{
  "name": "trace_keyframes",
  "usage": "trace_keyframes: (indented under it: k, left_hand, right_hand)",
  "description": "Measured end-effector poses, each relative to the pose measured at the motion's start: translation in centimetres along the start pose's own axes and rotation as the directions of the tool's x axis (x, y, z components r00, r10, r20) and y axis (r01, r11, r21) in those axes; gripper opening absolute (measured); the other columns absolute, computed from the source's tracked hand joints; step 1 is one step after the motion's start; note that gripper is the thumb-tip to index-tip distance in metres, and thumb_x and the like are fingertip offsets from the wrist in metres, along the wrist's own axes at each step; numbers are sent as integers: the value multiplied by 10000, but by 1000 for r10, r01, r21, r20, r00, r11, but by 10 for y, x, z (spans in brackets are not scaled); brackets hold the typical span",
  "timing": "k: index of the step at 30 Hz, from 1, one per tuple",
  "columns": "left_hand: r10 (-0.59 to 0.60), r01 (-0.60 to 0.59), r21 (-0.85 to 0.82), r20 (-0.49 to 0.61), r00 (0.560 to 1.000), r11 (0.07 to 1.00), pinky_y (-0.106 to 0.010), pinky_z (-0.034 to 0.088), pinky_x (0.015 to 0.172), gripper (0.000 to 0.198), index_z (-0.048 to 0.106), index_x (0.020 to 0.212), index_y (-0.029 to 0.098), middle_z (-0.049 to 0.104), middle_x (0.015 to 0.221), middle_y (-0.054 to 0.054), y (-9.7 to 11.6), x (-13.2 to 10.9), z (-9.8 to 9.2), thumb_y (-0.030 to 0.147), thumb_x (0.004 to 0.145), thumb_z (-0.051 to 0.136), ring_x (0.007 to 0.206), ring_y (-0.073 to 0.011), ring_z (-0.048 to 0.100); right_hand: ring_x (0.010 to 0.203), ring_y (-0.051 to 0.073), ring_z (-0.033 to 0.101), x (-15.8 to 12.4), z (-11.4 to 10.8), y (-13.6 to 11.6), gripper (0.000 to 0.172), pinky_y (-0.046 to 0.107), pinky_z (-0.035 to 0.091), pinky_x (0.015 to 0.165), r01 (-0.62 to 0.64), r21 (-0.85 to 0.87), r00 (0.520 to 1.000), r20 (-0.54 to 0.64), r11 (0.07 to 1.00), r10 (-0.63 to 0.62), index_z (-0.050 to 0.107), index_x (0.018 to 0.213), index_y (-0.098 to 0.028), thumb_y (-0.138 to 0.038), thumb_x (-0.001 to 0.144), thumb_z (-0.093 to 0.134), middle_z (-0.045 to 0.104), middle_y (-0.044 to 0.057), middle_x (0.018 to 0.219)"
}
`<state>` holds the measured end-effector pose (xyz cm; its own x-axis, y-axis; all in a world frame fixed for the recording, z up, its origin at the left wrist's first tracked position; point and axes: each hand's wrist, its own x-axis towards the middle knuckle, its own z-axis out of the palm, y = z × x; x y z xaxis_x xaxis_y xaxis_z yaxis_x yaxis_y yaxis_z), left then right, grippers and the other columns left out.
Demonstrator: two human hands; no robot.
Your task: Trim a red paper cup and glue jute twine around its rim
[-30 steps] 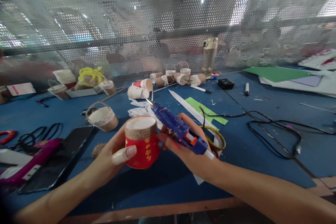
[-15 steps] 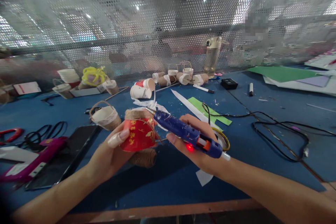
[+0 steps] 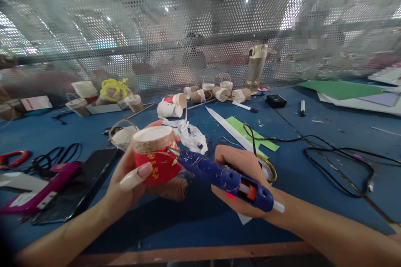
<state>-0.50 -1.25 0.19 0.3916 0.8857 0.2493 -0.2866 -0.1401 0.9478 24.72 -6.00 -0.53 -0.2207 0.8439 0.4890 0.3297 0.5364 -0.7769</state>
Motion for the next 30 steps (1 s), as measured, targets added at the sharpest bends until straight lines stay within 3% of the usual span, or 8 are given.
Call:
trace_keyframes:
  k: [6, 11, 17, 23, 30]
  left_hand:
    - [123, -119, 187, -13, 992, 975, -422, 599, 1028, 764, 451, 1574, 353, 621, 1479, -86, -1, 0, -3, 333, 896, 801, 1278, -322, 647]
    - [130, -116, 264, -37, 991, 958, -474, 563, 1088, 710, 498, 1523, 404, 613, 1462, -44, 0, 1, -3, 352, 889, 812, 1275, -321, 643]
    - [118, -117, 225, 11, 993, 967, -443, 596, 1034, 723, 491, 1536, 366, 625, 1450, -76, 0, 1, -4, 360, 888, 809, 1238, -316, 660]
    - [146, -139, 255, -9, 989, 957, -426, 589, 1032, 705, 492, 1535, 375, 623, 1455, -67, 4, 0, -4, 381, 899, 797, 1226, -299, 665]
    - [155, -155, 267, 19, 988, 951, -446, 554, 1081, 737, 445, 1570, 355, 609, 1490, -94, -4, -1, -9, 361, 913, 781, 1263, -311, 654]
  right_hand:
    - [576, 126, 405, -2, -1, 2, 292, 300, 314, 553, 22, -85, 1000, 12, 996, -21, 402, 751, -247, -103, 847, 638, 462, -46, 683]
    - [575, 124, 364, -4, 0, 6, 320, 293, 293, 544, 50, -88, 999, 7, 995, -49, 373, 761, -247, -115, 817, 659, 427, -55, 679]
    - [568, 124, 359, -4, -1, 5, 338, 295, 288, 537, 81, -157, 997, 29, 984, -78, 355, 782, -252, -135, 813, 671, 423, -55, 684]
    - [565, 115, 355, -1, -1, 5, 342, 284, 289, 533, 78, -166, 996, -25, 983, -84, 344, 768, -246, -130, 850, 656, 401, -58, 677]
    - [541, 98, 351, -4, 1, 12, 344, 263, 275, 512, 113, -153, 993, -10, 982, -116, 359, 760, -244, -204, 812, 697, 417, -70, 662]
